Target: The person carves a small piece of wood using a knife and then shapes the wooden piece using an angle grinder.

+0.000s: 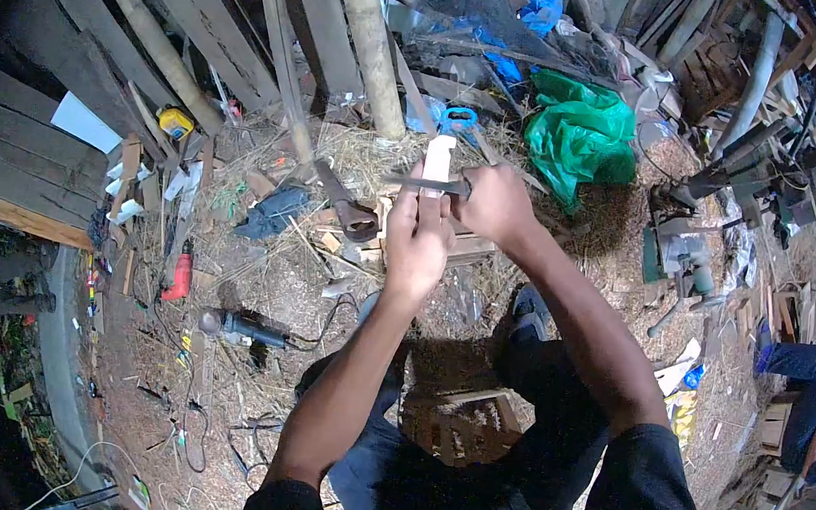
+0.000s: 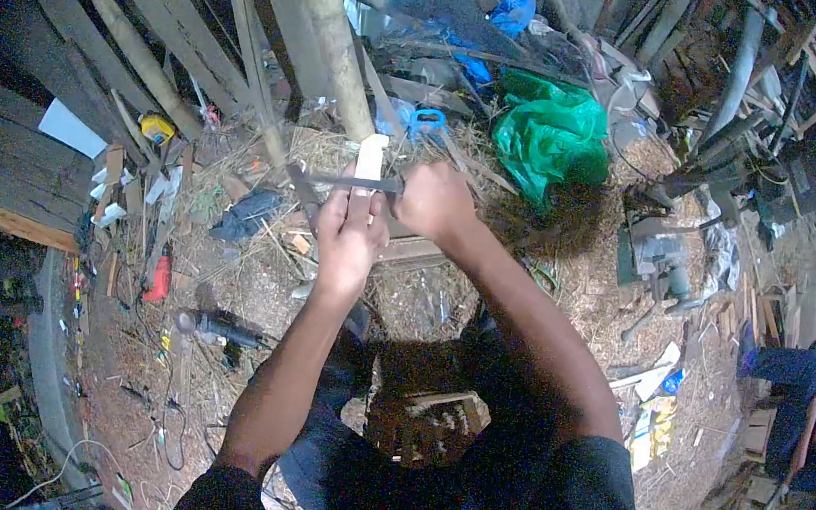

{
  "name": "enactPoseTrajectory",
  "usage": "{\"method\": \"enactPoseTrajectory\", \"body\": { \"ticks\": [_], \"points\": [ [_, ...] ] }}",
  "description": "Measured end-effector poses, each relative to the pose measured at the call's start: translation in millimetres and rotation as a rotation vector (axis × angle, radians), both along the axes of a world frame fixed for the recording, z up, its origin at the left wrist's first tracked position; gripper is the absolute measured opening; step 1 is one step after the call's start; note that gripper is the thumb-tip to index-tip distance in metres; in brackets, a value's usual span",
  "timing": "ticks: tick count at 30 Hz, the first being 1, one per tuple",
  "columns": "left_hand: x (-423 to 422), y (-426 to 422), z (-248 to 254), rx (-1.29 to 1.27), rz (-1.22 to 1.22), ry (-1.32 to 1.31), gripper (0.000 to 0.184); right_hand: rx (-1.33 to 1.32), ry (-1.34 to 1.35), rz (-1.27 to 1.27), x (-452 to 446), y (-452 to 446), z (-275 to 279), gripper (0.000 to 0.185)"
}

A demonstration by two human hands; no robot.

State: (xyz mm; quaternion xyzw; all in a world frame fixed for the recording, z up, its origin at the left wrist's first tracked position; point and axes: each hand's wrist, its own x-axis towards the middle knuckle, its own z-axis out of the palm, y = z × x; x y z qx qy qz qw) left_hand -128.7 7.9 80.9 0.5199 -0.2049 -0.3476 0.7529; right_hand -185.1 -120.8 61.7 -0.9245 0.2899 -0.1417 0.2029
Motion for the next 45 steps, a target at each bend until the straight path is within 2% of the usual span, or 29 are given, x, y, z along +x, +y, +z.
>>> {"method": "enactPoseTrajectory", "body": {
  "ticks": [1,2,3,5,7,12,14,21,22,26,27,28,30,32,33,36,37,40,41,42,45],
  "points": [
    [-3,2,2,-0.006,0.013,0.035,0.024,0.022,0.008,-0.036,2,-5,-1,0.031],
    [-8,7,6,-0.048,-0.027,0.131,0.024,0.042,0.014,-0.071,5,-13,-2,0.03],
    [-13,12,9,-0.09,-0.072,0.224,0.024,-0.041,-0.051,0.046,3,-24,-5,0.031],
    [-18,13,13,-0.141,-0.116,0.401,0.022,-0.026,0.004,-0.055,0,-33,-13,0.032],
    [-17,12,11,-0.162,-0.122,0.453,0.021,-0.041,0.05,-0.095,-4,-31,-3,0.033],
    [3,7,2,-0.28,-0.145,0.525,0.023,0.002,0.036,0.051,0,-5,9,0.031],
    [7,10,4,-0.265,-0.168,0.499,0.031,-0.013,0.025,0.108,2,-1,5,0.031],
    [-5,22,5,-0.204,-0.193,0.476,0.041,-0.064,0.064,-0.054,-5,-22,2,0.032],
    [-11,20,5,-0.209,-0.182,0.539,0.041,-0.068,0.071,-0.069,-4,-29,-1,0.033],
    [-9,12,-13,-0.229,-0.209,0.605,0.038,-0.039,0.138,-0.016,-5,-40,-18,0.043],
    [-6,11,-14,-0.212,-0.201,0.618,0.037,-0.01,0.122,0.002,-5,-41,-17,0.042],
    [-2,9,-9,-0.165,-0.198,0.579,0.028,0.021,0.104,0.022,-9,-42,-15,0.042],
    [14,0,-24,-0.025,-0.143,0.419,0.02,0.097,0.05,0.054,-18,-44,-11,0.04],
    [24,-6,-25,-0.005,-0.023,0.312,0.017,0.178,-0.027,0.085,-29,-49,-3,0.038],
    [28,-7,-23,0.003,0.039,0.258,0.015,0.176,-0.329,0.088,-33,-56,-30,0.027],
    [34,-9,-15,-0.102,0.074,0.251,0.013,0.445,-0.42,-0.1,-41,-55,-21,0.029],
    [36,-9,-14,-0.14,0.086,0.259,0.014,0.601,-0.324,-0.275,-43,-55,-17,0.035],
    [35,-8,-13,-0.099,0.178,0.256,0.018,0.793,-0.488,-0.243,-40,-46,-9,0.037],
    [35,-8,-12,-0.097,0.185,0.262,0.019,0.771,-0.535,-0.256,-40,-36,-8,0.04],
    [36,-8,-14,-0.095,0.192,0.269,0.019,0.922,-0.514,-0.225,-40,-29,-2,0.037],
    [39,-10,-18,-0.071,0.178,0.258,0.019,1.035,-0.615,-0.182,-33,9,19,0.023]
  ]
}}
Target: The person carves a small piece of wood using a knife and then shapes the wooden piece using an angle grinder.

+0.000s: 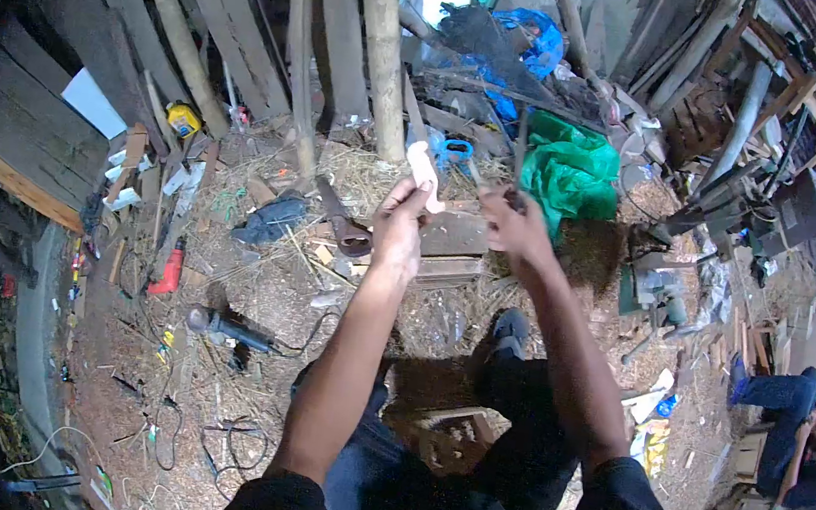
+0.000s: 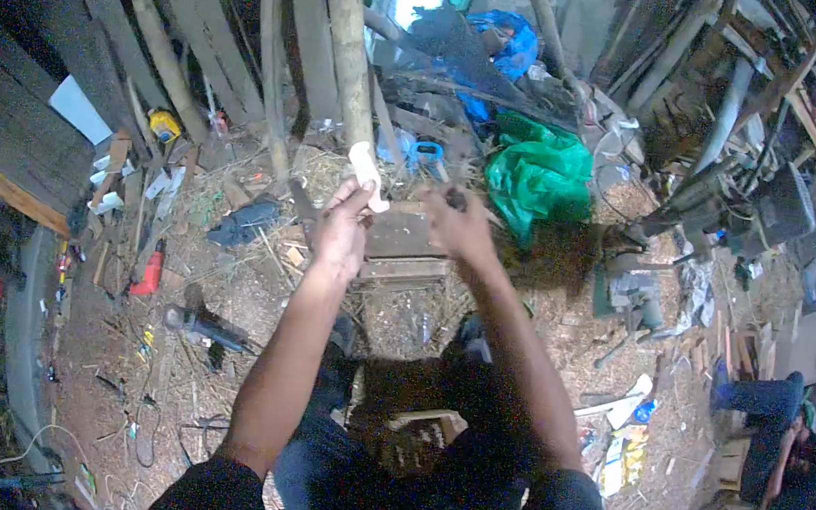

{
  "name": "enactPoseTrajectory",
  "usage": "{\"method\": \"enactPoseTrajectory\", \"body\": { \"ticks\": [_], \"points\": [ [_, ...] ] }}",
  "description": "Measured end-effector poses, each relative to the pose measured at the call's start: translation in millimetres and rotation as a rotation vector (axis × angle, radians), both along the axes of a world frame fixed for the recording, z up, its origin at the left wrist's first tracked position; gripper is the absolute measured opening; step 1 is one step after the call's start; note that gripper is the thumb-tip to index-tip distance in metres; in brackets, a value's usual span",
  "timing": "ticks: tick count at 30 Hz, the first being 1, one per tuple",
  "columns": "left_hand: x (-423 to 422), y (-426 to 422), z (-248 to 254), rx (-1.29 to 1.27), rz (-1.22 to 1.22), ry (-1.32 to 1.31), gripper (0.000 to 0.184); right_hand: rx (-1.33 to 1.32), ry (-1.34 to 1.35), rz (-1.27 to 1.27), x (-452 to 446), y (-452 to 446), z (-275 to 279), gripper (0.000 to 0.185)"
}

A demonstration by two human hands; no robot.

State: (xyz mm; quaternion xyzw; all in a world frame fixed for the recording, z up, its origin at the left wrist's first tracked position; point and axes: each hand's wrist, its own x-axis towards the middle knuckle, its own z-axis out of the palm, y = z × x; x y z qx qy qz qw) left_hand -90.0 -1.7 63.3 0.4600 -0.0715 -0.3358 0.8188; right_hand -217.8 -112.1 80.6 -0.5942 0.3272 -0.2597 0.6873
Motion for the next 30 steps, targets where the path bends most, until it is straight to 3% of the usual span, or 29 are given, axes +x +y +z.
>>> {"method": "enactPoseTrajectory", "body": {
  "ticks": [1,2,3,5,7,10,12,16,23,30],
  "points": [
    [-1,0,1,0.018,-0.02,-0.004,0.018,0.06,-0.011,0.005,0,7,1,0.019],
    [-1,0,1,0.056,-0.03,-0.025,0.02,-0.039,0.091,-0.011,4,11,2,0.02],
    [3,-1,0,-0.028,-0.069,-0.081,0.019,-0.077,0.065,-0.021,3,10,-4,0.022],
    [6,-1,-2,0.039,-0.077,-0.151,0.016,-0.152,-0.005,-0.029,8,8,-18,0.025],
    [5,2,0,0.014,-0.126,-0.193,0.015,-0.185,0.103,-0.051,8,3,-18,0.031],
    [1,10,4,0.083,-0.161,-0.273,0.015,-0.074,0.051,0.018,9,9,-13,0.027],
    [-1,15,8,0.137,-0.181,-0.326,0.013,-0.264,0.053,0.039,15,7,-22,0.031],
    [8,20,3,0.202,-0.196,-0.308,0.016,-0.306,0.025,0.098,19,12,-20,0.034],
    [25,27,18,0.022,-0.052,-0.241,0.012,-0.374,-0.053,0.035,25,23,3,0.022],
    [19,40,42,-0.125,-0.095,-0.314,0.027,-0.51,-0.222,-0.119,38,26,19,0.014]
  ]
}}
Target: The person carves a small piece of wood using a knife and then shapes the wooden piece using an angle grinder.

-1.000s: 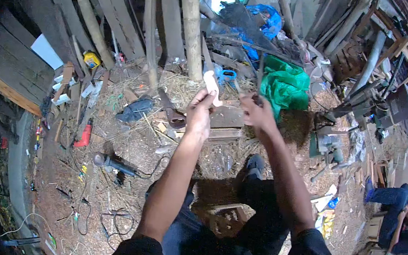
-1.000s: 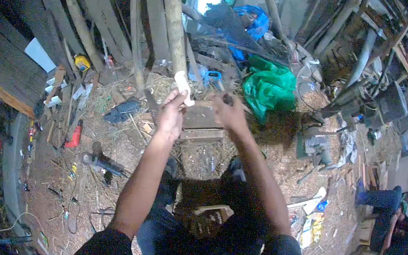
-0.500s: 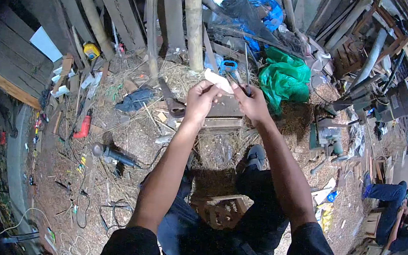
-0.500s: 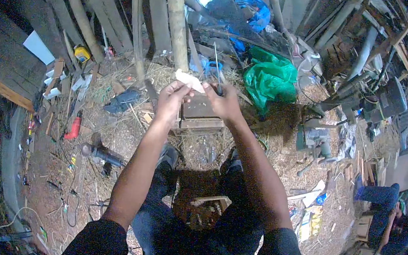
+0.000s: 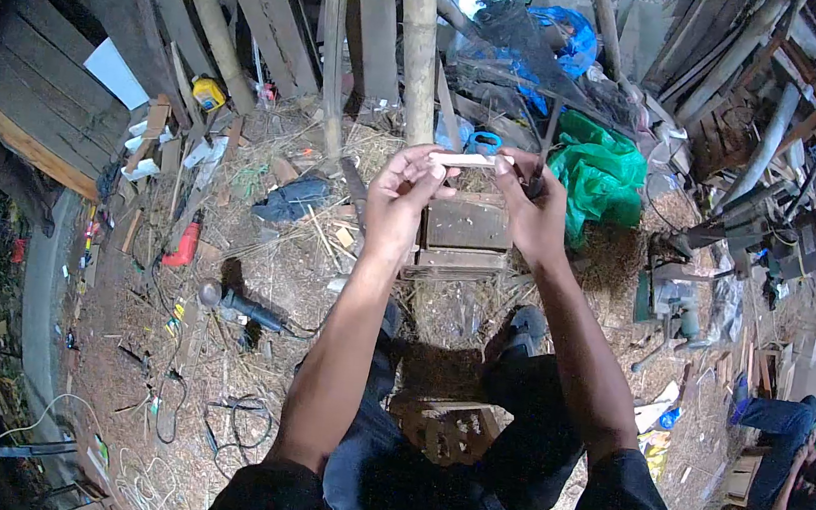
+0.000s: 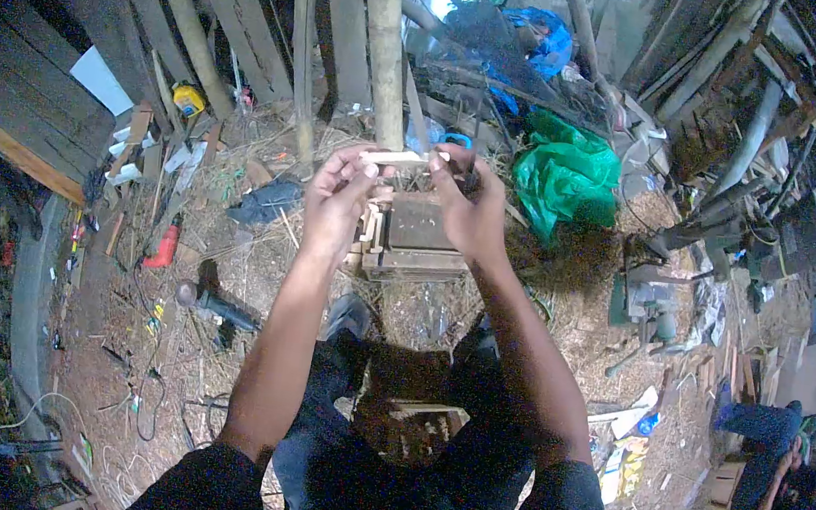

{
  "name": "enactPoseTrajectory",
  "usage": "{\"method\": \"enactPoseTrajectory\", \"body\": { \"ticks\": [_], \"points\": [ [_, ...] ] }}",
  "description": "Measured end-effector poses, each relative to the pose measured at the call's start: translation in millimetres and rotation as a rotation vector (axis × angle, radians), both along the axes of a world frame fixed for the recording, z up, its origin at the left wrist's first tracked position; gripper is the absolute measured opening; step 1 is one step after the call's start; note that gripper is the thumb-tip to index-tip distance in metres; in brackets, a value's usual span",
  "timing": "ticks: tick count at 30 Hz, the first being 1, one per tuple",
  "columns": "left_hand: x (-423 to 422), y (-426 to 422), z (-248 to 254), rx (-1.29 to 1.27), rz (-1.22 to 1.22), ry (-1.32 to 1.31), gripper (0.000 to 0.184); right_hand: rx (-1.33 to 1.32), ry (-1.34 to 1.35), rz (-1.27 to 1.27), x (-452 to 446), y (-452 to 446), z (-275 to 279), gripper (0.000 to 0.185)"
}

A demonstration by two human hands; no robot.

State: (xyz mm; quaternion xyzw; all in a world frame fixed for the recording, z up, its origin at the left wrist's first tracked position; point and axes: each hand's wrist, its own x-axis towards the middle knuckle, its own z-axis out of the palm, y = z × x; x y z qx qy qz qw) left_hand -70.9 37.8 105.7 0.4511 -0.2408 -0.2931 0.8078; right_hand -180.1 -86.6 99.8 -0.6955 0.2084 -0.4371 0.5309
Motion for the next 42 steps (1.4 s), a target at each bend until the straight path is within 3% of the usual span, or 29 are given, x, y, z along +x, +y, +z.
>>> {"method": "enactPoseTrajectory", "body": {
  "ticks": [8,11,12,15,19,24,27,29,33,34,37,42],
  "points": [
    [-1,1,7,-0.075,-0.132,0.118,0.032,0.085,-0.015,0.074,-5,-4,9,0.016],
    [-3,11,7,-0.073,-0.299,0.333,0.043,0.1,0.045,0.115,-13,-11,9,0.019],
    [-4,12,6,-0.019,-0.331,0.293,0.051,0.106,0.071,0.133,-17,-11,9,0.02],
    [-6,14,-2,0.072,-0.486,0.332,0.05,0.02,0.029,0.204,-21,-10,6,0.023],
    [-19,15,-9,0.164,-0.445,0.423,0.039,0.058,0.075,0.349,-23,0,4,0.027],
    [-36,10,7,0.186,-0.242,0.434,0.036,-0.141,0.164,0.259,-21,5,2,0.027],
    [-18,11,-9,-0.045,-0.345,0.42,0.035,-0.261,0.306,0.205,-27,-6,-1,0.033],
    [-17,7,-7,0.055,-0.221,0.406,0.034,-0.32,0.45,0.228,-32,-2,6,0.038],
    [-11,5,-9,0.072,-0.146,0.347,0.032,-0.456,0.424,0.328,-32,18,21,0.027],
    [-10,3,-11,0.086,-0.116,0.351,0.032,-0.369,0.487,0.381,-33,27,28,0.024],
    [-13,2,-9,0.102,-0.046,0.3,0.032,-0.534,0.344,0.414,-30,29,23,0.024],
    [-16,13,-5,0.121,-0.086,0.199,0.035,-0.556,0.538,0.448,-39,31,26,0.023]
  ]
}}
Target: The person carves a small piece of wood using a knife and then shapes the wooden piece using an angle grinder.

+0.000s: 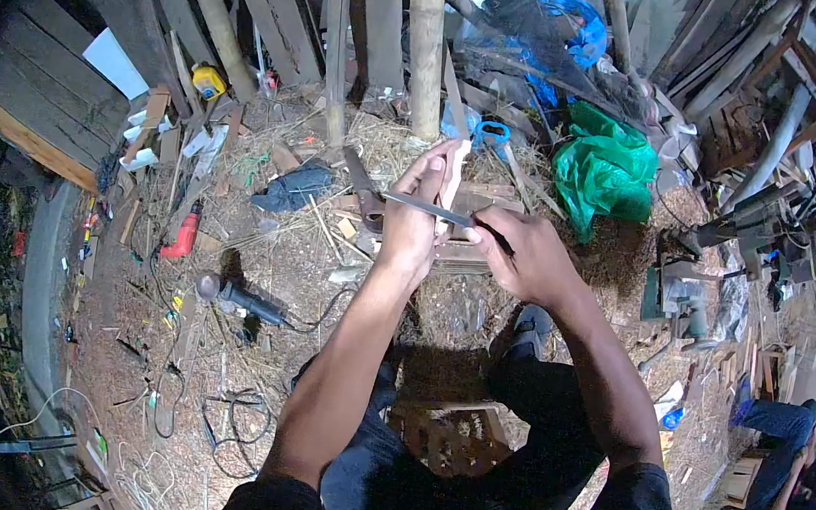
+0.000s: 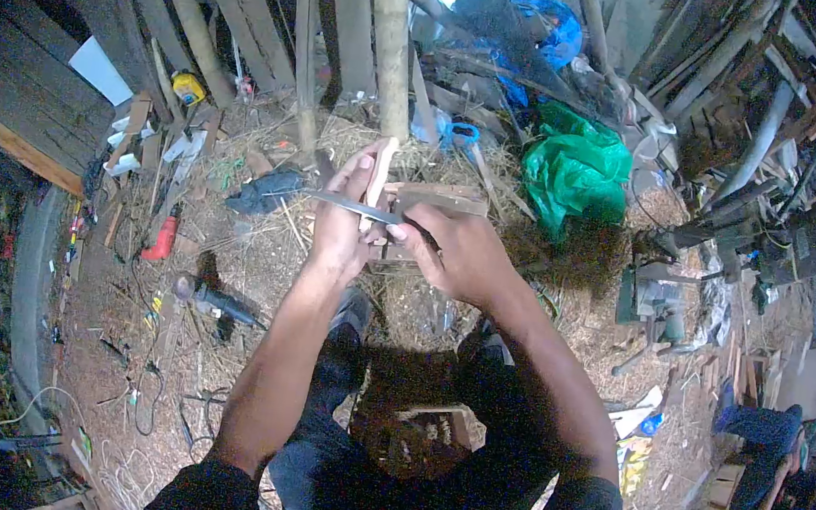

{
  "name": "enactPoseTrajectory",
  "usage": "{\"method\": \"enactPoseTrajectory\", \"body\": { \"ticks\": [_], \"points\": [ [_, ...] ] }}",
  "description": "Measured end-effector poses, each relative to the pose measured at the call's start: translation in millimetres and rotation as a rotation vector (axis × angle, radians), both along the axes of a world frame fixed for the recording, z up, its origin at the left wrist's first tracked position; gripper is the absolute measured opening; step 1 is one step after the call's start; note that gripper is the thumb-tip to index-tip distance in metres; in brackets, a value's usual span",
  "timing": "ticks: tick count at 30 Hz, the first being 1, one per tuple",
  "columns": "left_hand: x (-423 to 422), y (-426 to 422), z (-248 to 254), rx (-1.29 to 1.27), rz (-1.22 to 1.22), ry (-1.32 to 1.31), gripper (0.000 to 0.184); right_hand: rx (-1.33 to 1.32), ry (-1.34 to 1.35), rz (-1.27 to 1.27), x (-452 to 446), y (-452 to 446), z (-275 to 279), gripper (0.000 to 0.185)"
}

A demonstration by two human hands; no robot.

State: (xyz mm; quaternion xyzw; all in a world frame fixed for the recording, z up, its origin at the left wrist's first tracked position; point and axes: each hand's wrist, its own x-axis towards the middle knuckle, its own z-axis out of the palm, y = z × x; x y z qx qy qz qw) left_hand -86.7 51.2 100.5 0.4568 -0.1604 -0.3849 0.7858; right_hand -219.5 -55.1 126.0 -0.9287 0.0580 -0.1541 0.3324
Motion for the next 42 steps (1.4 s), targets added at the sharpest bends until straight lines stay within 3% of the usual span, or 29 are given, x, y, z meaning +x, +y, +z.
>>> {"method": "enactPoseTrajectory", "body": {
  "ticks": [5,8,14,17,19,26,29,31,33,34,37,41,42],
  "points": [
    [-5,6,8,-0.042,-0.008,-0.039,0.038,-0.113,-0.223,0.054,-2,-2,-1,0.024],
    [-10,7,14,-0.073,0.002,0.0,0.039,-0.135,-0.044,0.02,-4,-5,-3,0.024],
    [-7,7,15,-0.068,-0.096,0.115,0.037,-0.163,-0.131,0.035,-1,-23,-9,0.027],
    [-10,4,8,-0.011,-0.1,0.162,0.032,-0.008,-0.068,-0.125,-3,-52,-8,0.025],
    [-11,4,4,0.032,-0.104,0.162,0.029,-0.042,-0.065,-0.096,-5,-61,-6,0.03],
    [9,-16,-12,0.168,0.223,-0.28,0.029,0.227,0.009,-0.209,0,-52,-35,0.037],
    [12,-18,-16,0.245,0.244,-0.375,0.03,0.421,-0.154,-0.28,5,-65,-66,0.033],
    [15,-24,-24,0.312,0.244,-0.367,0.029,0.288,-0.094,-0.391,4,-69,-74,0.033],
    [23,-33,-51,0.368,0.167,-0.435,0.027,0.122,-0.153,-0.454,1,-80,-121,0.035],
    [29,-37,-68,0.391,0.128,-0.47,0.026,0.146,0.036,-0.436,-3,-79,-118,0.031],
    [38,-44,-115,0.527,-0.079,-0.385,0.022,0.169,0.265,-0.416,-17,-86,-139,0.029],
    [37,-57,-194,0.497,-0.096,-0.262,0.023,0.14,0.325,-0.496,-24,-90,-150,0.034],
    [35,-63,-213,0.443,-0.061,-0.189,0.018,0.098,0.225,-0.493,-24,-88,-161,0.03]
  ]
}}
